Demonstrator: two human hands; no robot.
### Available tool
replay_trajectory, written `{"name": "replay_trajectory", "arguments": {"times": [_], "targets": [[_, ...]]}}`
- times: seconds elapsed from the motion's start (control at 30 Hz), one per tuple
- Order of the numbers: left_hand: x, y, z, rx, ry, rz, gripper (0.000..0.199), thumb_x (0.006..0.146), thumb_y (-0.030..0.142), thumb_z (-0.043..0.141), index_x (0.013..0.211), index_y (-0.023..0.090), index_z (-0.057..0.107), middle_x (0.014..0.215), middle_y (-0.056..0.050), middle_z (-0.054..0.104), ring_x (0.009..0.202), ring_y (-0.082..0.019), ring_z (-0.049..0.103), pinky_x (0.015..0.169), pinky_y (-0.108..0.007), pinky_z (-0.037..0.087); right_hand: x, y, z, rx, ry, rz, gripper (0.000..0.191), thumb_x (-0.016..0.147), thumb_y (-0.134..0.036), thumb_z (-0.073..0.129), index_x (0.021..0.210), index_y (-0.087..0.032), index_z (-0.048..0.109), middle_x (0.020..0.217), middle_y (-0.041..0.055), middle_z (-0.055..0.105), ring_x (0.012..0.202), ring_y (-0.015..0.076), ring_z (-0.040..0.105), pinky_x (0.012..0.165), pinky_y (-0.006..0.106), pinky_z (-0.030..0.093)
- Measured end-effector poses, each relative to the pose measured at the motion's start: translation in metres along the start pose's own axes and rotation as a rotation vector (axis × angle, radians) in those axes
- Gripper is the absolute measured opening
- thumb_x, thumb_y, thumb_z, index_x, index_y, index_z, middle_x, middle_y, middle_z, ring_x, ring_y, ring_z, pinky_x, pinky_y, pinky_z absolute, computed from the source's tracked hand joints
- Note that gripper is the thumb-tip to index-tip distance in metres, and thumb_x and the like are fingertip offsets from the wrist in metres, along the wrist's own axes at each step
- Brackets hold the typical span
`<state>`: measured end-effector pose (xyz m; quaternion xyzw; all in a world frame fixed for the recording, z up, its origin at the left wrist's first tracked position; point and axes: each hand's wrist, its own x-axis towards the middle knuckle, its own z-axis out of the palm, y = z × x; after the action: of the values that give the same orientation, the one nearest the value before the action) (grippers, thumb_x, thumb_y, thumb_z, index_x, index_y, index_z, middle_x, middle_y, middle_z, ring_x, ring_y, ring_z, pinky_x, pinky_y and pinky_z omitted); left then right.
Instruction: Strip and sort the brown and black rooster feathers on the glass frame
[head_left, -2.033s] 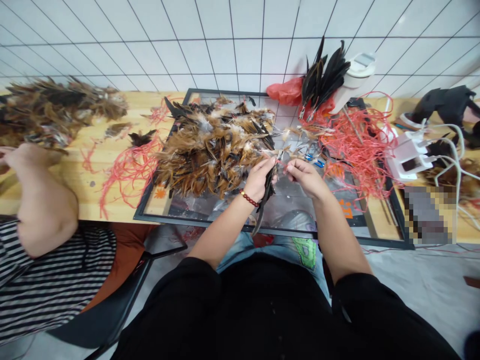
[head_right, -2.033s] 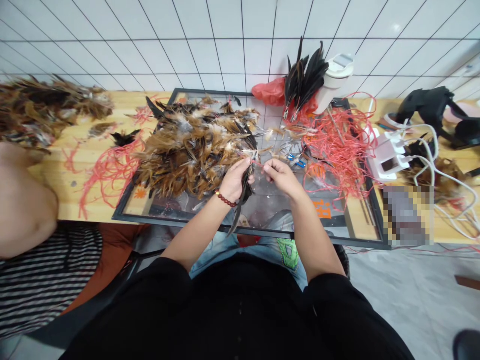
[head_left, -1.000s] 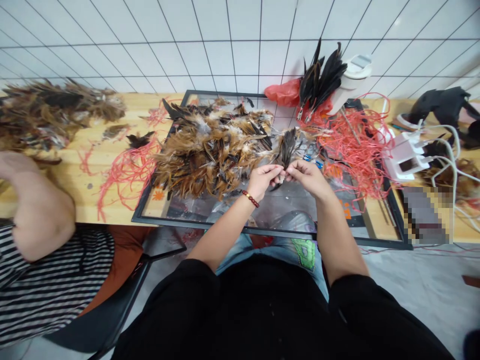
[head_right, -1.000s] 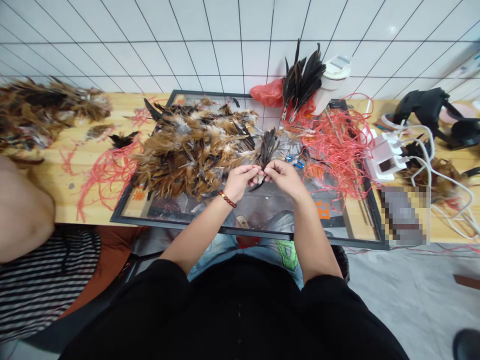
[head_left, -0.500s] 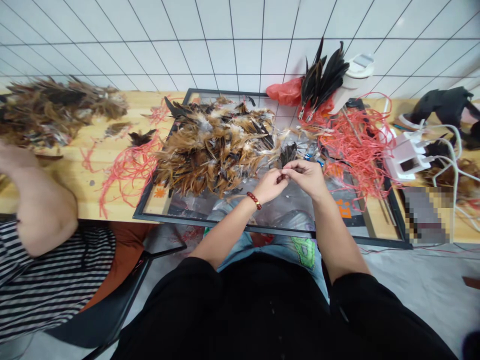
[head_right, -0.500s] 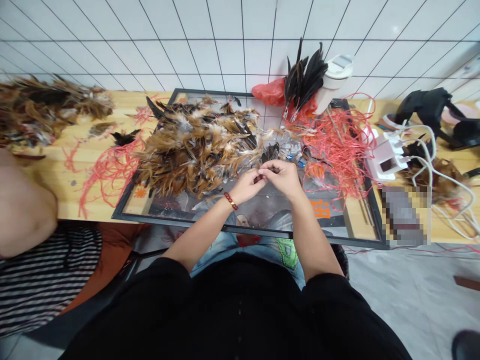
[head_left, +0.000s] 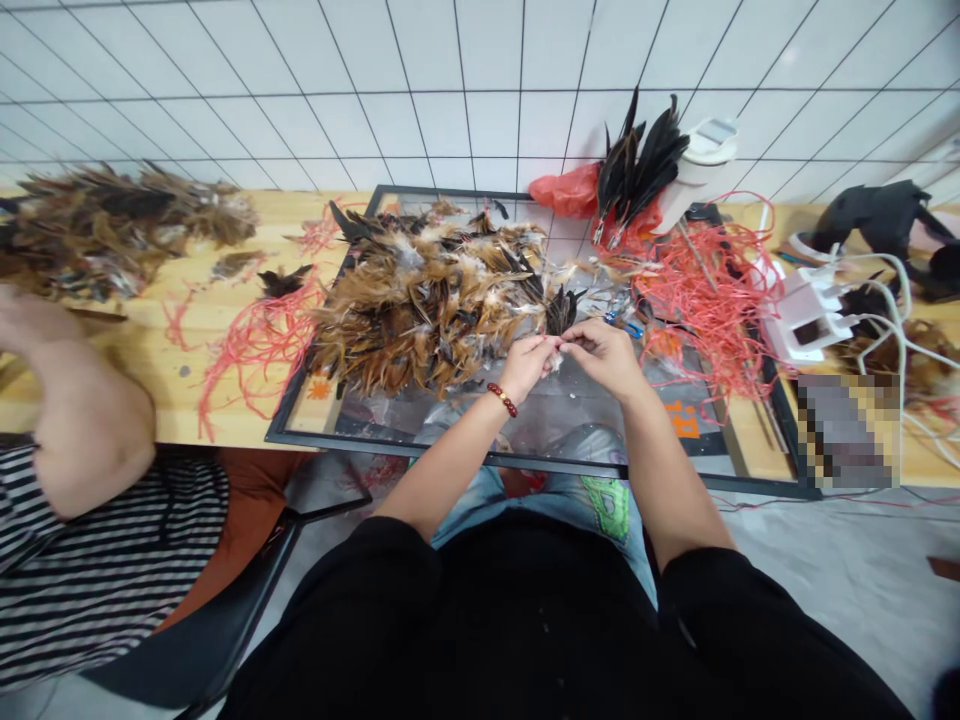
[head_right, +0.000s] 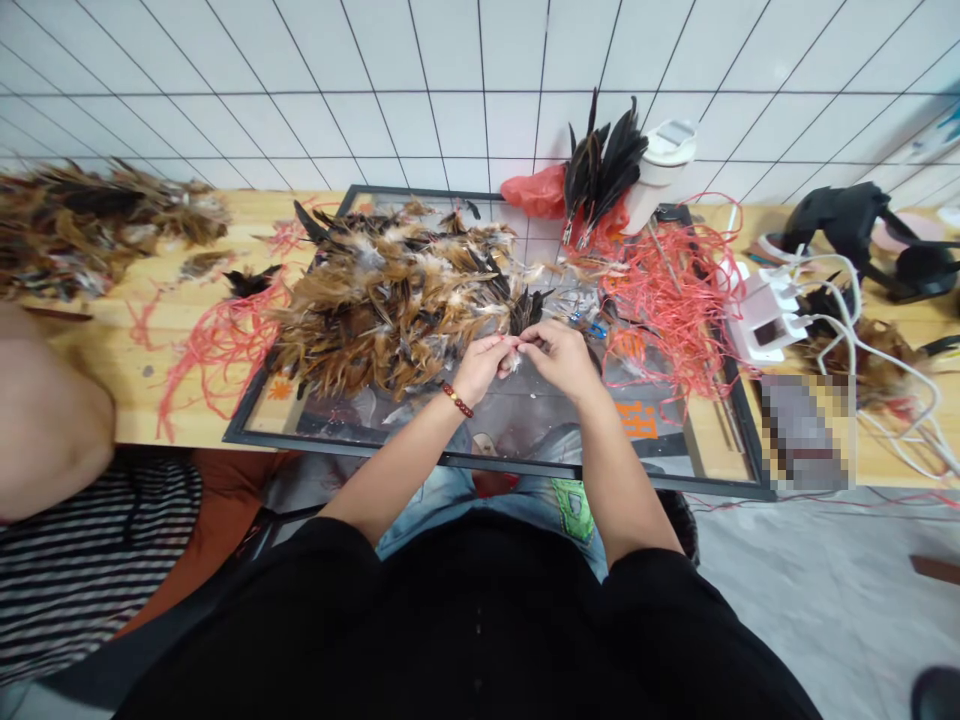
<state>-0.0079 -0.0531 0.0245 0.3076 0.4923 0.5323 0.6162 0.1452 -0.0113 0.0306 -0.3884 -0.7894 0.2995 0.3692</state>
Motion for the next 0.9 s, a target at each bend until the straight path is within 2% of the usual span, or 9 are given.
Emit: {"name": "replay_trajectory", "arguments": {"times": [0.17,0.43,0.53,0.63,0.73,0.9], "targets": [[0.000,0.001,0.000,-0.017,0.012,-0.003,0.018,0.087,0.026,0.065,0.079,0.010,0.068,0.059,0.003,0.058,0.042,-0.002,0.043,0.041,-0.018,0.030,0.001,0.005,-0.003,-0.074,0.066,0.004,0.010,0.083,-0.025,0.064,0.079,-0.021,0.071,0.074,0.0030,0.067,0.071,0.0172,0.060,0.071,0.032,0.046],[0.001,0.000,-0.001,-0.009,0.011,0.017,0.022,0.090,0.019,0.059,0.070,0.010,0.063,0.056,0.003,0.055,0.041,-0.003,0.044,0.042,-0.018,0.032,-0.001,0.001,0.002,-0.005,-0.008,-0.060,0.026,0.087,-0.036,0.064,0.111,-0.024,0.070,0.097,0.0065,0.069,0.084,0.0193,0.063,0.077,0.034,0.051],[0.001,-0.002,-0.002,0.047,-0.005,0.032,0.030,0.090,0.022,0.061,0.062,0.012,0.058,0.053,0.003,0.054,0.040,-0.003,0.044,0.042,-0.018,0.032,-0.001,-0.005,0.006,-0.010,-0.007,-0.084,0.016,0.090,-0.035,0.061,0.095,-0.025,0.072,0.094,0.0067,0.069,0.086,0.0204,0.062,0.080,0.035,0.050],[-0.001,-0.001,-0.001,0.067,-0.016,0.033,0.033,0.089,0.023,0.062,0.059,0.012,0.058,0.053,0.002,0.054,0.040,-0.002,0.043,0.042,-0.019,0.032,0.000,-0.007,0.007,-0.052,0.010,-0.085,0.018,0.091,-0.033,0.057,0.080,-0.023,0.067,0.086,0.0067,0.066,0.084,0.0210,0.060,0.080,0.035,0.048],[-0.002,0.003,0.000,0.042,-0.034,0.010,0.032,0.087,0.027,0.066,0.060,0.011,0.060,0.054,0.002,0.056,0.041,-0.002,0.042,0.042,-0.018,0.031,0.000,-0.006,0.008,-0.098,0.017,-0.079,0.018,0.092,-0.031,0.054,0.078,-0.023,0.062,0.083,0.0065,0.064,0.082,0.0210,0.058,0.077,0.035,0.047],[-0.003,0.008,-0.001,-0.066,0.001,-0.007,0.024,0.079,0.028,0.075,0.068,0.010,0.064,0.063,0.000,0.063,0.045,-0.002,0.044,0.042,-0.018,0.031,0.000,-0.008,0.010,-0.072,0.087,-0.048,0.018,0.091,-0.032,0.054,0.077,-0.023,0.059,0.079,0.0053,0.062,0.079,0.0203,0.057,0.076,0.034,0.045]]}}
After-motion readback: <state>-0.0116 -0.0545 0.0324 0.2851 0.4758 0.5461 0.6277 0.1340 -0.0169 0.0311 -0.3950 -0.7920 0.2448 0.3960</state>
